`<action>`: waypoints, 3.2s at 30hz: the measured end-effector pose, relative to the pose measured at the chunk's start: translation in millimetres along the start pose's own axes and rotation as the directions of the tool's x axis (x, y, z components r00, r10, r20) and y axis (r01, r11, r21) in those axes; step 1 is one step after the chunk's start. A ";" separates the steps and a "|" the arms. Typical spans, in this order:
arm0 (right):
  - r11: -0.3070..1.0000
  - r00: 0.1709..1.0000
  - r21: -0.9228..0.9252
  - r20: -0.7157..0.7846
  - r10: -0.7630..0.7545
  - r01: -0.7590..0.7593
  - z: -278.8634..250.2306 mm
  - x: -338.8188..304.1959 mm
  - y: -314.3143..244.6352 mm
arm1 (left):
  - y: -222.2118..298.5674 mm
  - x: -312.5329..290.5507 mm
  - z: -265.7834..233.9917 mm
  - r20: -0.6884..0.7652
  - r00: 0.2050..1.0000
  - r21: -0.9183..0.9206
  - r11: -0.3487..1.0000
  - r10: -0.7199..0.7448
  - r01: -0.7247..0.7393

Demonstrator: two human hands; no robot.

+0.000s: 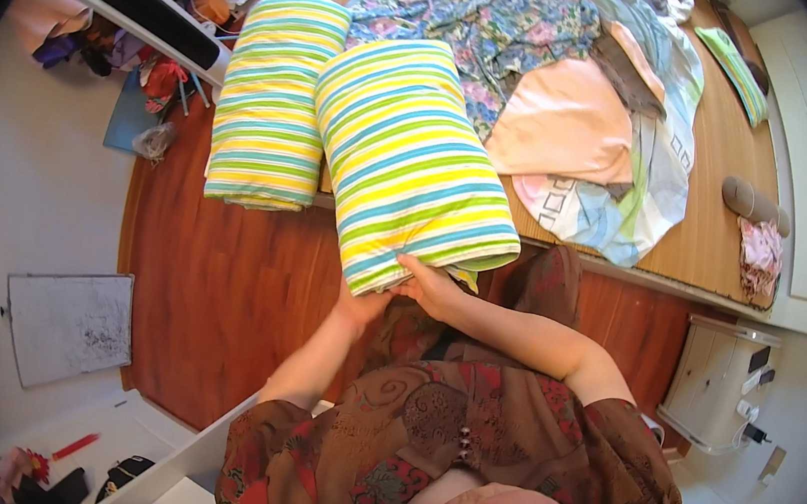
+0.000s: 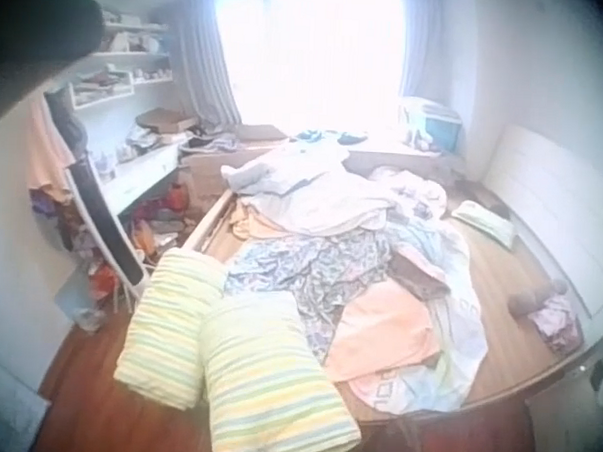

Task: The person folds a floral dress by hand on a bed, smooths the fabric, and stacks it next to two striped pillowcases.

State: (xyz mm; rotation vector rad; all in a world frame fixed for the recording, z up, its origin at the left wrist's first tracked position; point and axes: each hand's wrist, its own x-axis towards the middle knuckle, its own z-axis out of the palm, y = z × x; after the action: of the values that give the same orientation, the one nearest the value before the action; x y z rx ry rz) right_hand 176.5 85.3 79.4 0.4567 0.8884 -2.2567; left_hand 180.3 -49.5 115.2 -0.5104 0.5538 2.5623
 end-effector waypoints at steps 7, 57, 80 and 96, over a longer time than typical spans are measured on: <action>0.972 0.973 -0.118 0.087 0.213 -0.202 -17.9 0.9 4.8 | -44.8 -28.2 -30.1 -0.108 0.984 0.313 0.944 0.144 -0.104; -0.708 0.822 -0.682 0.288 -0.491 -0.184 -155.7 165.3 -154.0 | -17.3 29.6 -60.9 -0.366 0.914 0.109 0.984 0.173 -0.142; 0.650 -0.210 -0.698 -0.616 -0.759 -0.301 -440.0 -191.4 -329.1 | -20.9 20.7 -70.1 -0.292 0.939 0.030 0.983 0.181 -0.180; -0.321 0.694 -0.947 0.242 -0.678 0.017 -154.6 162.0 -239.8 | -22.4 28.2 -94.4 -0.365 0.920 0.032 0.990 0.140 -0.138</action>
State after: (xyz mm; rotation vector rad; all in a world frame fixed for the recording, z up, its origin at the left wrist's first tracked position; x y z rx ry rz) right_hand -93.6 252.7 -2.3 -0.2294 3.0935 -0.9049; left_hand 192.4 -64.9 16.1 -0.9935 0.7478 2.6091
